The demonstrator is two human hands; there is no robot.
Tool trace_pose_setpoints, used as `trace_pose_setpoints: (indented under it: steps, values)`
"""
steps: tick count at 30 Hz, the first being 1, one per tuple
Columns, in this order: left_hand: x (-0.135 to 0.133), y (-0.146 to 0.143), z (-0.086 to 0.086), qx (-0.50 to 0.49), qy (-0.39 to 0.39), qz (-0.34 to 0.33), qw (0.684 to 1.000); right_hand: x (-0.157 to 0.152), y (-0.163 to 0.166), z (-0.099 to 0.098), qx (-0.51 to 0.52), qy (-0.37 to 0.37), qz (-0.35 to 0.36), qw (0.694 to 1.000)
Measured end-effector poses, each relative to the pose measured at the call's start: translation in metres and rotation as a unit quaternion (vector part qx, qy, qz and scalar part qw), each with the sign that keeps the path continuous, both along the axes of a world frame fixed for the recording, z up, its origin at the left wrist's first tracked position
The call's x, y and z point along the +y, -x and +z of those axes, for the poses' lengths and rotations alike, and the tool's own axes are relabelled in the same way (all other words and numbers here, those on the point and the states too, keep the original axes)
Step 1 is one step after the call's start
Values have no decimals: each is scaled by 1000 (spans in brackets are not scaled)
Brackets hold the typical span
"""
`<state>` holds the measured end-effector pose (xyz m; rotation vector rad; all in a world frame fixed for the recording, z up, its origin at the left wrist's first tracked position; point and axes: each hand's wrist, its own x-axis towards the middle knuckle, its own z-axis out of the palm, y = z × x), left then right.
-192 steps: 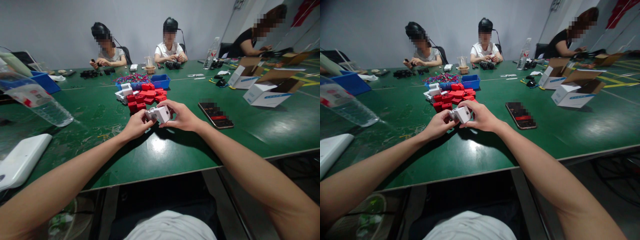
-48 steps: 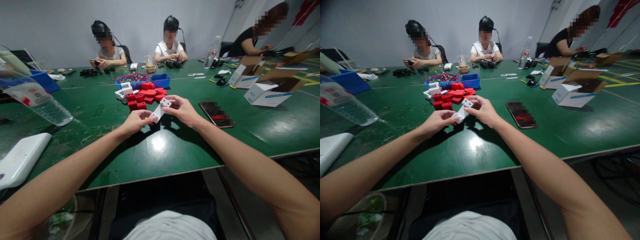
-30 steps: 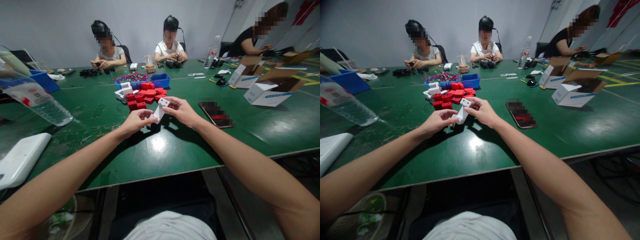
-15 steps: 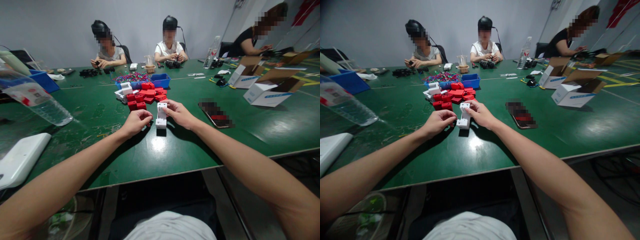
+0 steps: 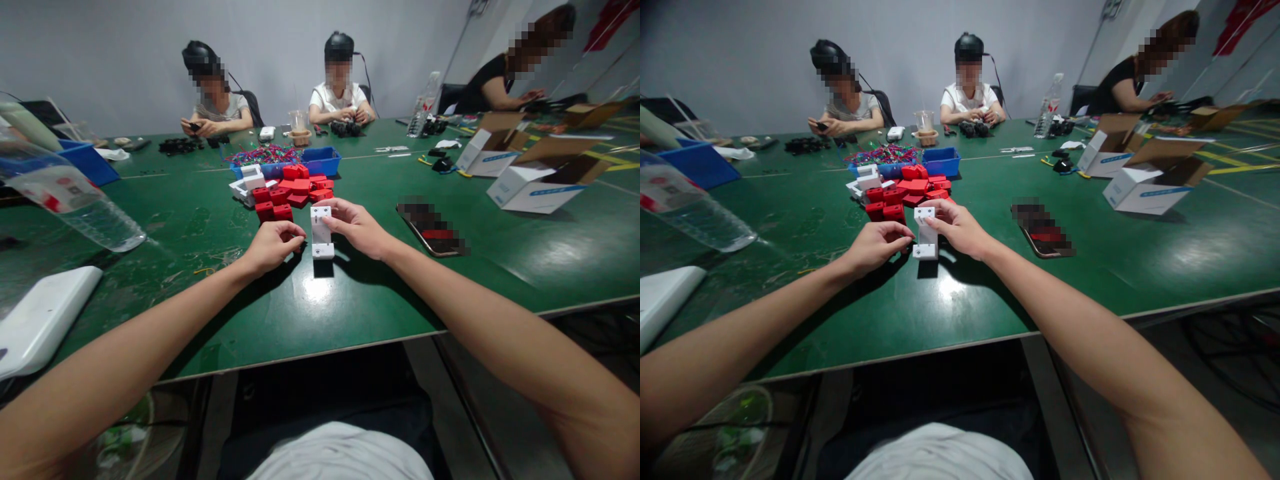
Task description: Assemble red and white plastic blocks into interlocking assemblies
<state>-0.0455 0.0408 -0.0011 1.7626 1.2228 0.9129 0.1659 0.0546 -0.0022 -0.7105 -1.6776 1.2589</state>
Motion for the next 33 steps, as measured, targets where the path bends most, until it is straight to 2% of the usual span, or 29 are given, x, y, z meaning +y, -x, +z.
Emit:
trace_pose_setpoints:
  steps: [6, 12, 22, 33]
  values:
    - [-1, 0, 1, 13, 1, 4, 1000, -3, 0, 5, 23, -25, 6, 999]
    - [-1, 0, 1, 8, -1, -3, 1000, 0, 0, 3, 23, -15, -14, 1000]
    - [-4, -2, 3, 20, 6, 16, 1000, 5, 0, -3, 123, 101, -16, 987]
    - [-3, 0, -2, 12, -11, -9, 1000, 4, 0, -3, 100, 69, -47, 991]
